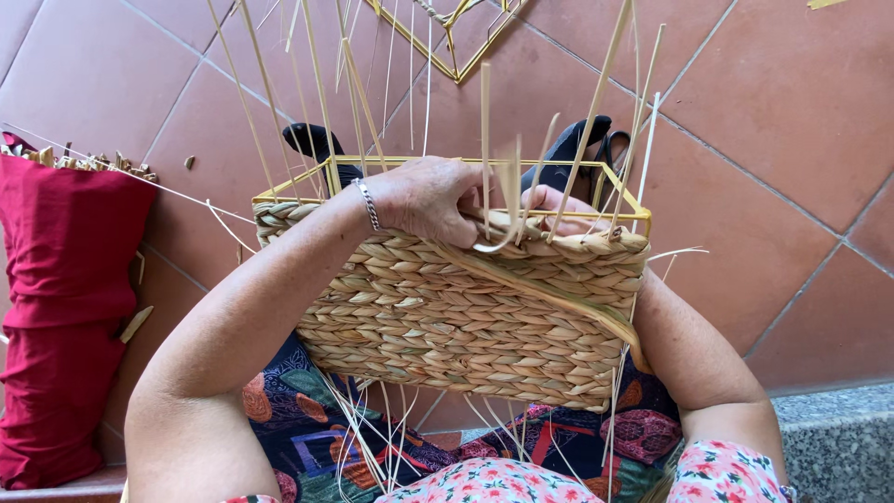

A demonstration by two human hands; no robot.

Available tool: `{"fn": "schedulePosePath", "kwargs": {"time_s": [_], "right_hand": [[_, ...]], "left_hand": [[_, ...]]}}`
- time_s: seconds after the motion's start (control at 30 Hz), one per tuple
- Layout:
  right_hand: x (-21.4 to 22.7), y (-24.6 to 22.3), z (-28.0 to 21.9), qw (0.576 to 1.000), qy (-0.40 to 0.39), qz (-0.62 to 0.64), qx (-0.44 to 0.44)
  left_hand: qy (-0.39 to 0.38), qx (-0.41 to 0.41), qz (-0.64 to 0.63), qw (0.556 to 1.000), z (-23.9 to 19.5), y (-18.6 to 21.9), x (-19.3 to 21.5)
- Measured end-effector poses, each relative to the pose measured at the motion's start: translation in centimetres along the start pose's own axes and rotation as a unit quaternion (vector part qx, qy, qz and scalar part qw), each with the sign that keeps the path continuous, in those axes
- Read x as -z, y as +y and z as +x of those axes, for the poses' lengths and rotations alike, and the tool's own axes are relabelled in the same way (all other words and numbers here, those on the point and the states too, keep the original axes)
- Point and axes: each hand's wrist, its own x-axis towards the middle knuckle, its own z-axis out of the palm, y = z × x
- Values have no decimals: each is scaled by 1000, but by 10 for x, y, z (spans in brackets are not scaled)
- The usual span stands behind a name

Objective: The person weaves a rectangular basket using dried plant strips, interlacing them through a frame held between the legs. They then use scissors to trim the excess strips from the basket's edge.

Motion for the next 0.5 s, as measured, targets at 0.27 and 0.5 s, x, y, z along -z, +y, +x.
{"fn": "schedulePosePath", "kwargs": {"time_s": [0.27,0.5], "right_hand": [[-2,-13,-12,958,239,-157,-1],[19,-12,-75,963,204,-138,111]], "left_hand": [[418,-181,14,890,-27,-17,-66],[318,-118,-533,775,-30,-19,-65]]}}
